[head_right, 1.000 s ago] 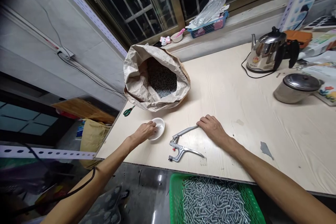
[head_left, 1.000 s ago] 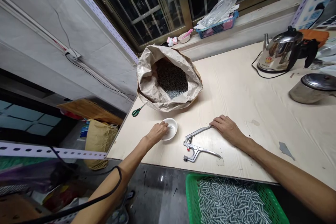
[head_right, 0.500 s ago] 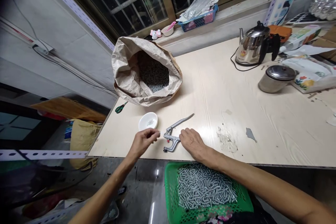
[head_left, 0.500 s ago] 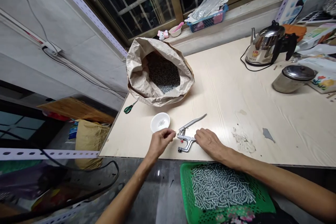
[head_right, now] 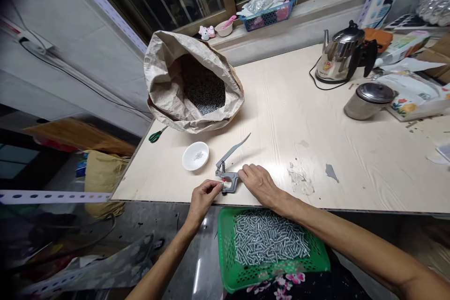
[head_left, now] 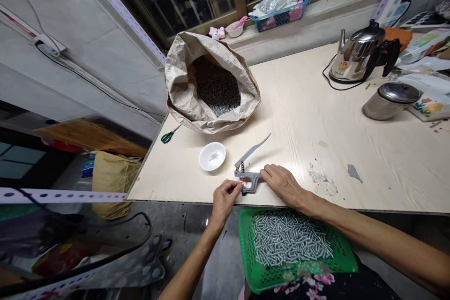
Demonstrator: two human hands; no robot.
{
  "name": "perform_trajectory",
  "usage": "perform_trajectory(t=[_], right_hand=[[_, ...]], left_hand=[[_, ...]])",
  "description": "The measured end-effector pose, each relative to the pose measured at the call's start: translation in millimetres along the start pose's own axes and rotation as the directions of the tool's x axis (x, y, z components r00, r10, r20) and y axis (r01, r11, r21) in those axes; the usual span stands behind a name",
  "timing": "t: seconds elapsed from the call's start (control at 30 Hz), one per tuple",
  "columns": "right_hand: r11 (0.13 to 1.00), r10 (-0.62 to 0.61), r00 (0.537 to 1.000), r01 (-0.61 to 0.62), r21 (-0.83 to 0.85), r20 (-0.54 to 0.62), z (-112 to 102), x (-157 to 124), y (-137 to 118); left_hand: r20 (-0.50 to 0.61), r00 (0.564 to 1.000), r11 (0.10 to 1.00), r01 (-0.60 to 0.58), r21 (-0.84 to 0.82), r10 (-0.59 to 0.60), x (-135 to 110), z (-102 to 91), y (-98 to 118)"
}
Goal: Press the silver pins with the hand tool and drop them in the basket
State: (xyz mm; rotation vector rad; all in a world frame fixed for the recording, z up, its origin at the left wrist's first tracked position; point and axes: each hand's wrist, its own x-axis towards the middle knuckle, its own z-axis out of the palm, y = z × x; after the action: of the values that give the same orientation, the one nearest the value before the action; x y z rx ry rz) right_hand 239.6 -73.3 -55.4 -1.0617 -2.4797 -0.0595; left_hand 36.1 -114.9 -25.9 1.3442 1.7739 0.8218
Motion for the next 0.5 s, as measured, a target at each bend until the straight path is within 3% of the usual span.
perform_trajectory(t=[0.3,0.5], right_hand=[[0.997,0.034,0.998,-0.038,0.070,0.059,2.1,1.2,2.7],[1.000,0.021,0.993,-0.019,-0.014,0.118,7.9,4.6,6.8]], left_hand=[[0.056,0.998,0.998,0.013,0.062,-0.016,4.9,0.0,0.2],[0.126,0.957,0.964,0.266,-0.010,-0.263,11.9,2.6,3.1]])
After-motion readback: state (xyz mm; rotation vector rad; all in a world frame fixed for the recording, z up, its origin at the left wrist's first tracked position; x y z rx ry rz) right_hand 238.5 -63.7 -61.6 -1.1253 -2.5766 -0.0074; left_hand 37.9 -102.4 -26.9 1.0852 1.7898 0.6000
